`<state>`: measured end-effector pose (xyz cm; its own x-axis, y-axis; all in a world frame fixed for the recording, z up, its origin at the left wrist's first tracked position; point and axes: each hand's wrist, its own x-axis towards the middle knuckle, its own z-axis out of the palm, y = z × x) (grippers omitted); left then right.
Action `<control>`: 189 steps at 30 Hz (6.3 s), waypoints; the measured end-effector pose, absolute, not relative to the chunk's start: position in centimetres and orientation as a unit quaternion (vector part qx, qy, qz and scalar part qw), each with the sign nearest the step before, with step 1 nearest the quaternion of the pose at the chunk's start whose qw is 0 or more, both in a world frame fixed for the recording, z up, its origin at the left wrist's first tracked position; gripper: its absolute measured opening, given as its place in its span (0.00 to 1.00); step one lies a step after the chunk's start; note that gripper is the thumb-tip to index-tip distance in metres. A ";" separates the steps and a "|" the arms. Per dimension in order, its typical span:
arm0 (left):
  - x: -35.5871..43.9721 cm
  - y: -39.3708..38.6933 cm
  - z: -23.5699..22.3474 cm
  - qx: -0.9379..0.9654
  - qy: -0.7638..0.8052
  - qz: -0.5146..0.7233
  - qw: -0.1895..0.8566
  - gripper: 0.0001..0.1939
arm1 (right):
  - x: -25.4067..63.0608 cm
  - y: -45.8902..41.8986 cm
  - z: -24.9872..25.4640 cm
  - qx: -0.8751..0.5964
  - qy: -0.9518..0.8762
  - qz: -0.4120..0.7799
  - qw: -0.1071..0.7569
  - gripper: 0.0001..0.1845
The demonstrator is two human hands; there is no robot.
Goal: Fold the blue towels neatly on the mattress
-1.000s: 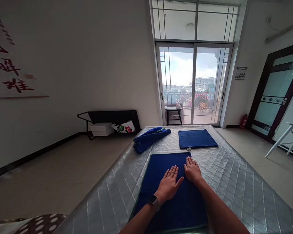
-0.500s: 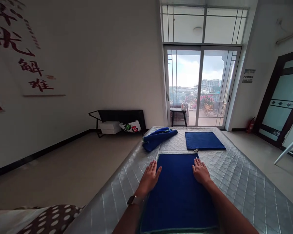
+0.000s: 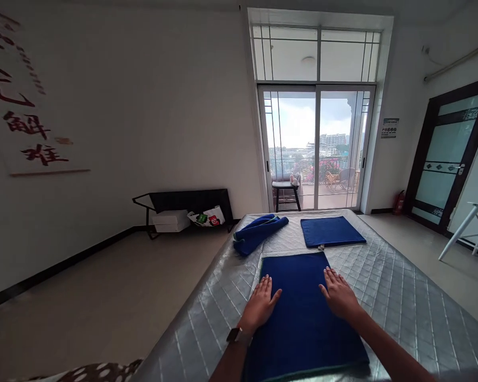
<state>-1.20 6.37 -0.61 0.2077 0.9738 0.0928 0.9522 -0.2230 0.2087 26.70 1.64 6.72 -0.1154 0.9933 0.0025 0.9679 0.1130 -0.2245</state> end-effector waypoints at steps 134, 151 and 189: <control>-2.4 -8.2 -1.1 0.685 0.693 0.221 -0.045 0.35 | 27.7 -7.6 4.2 -0.648 -0.741 0.148 0.099 0.35; 8.2 1.6 2.6 0.885 0.453 0.106 0.021 0.34 | 27.6 -7.1 3.1 -0.644 -0.742 0.147 0.119 0.35; -0.2 8.1 -0.3 0.759 0.623 0.180 0.056 0.37 | 28.2 1.5 7.3 -0.620 -0.773 0.132 0.031 0.37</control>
<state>-0.24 8.13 -0.26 0.1597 0.9659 0.2037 0.9260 -0.2181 0.3083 28.18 1.45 7.31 -0.2304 0.9661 -0.1163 0.9500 0.1974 -0.2421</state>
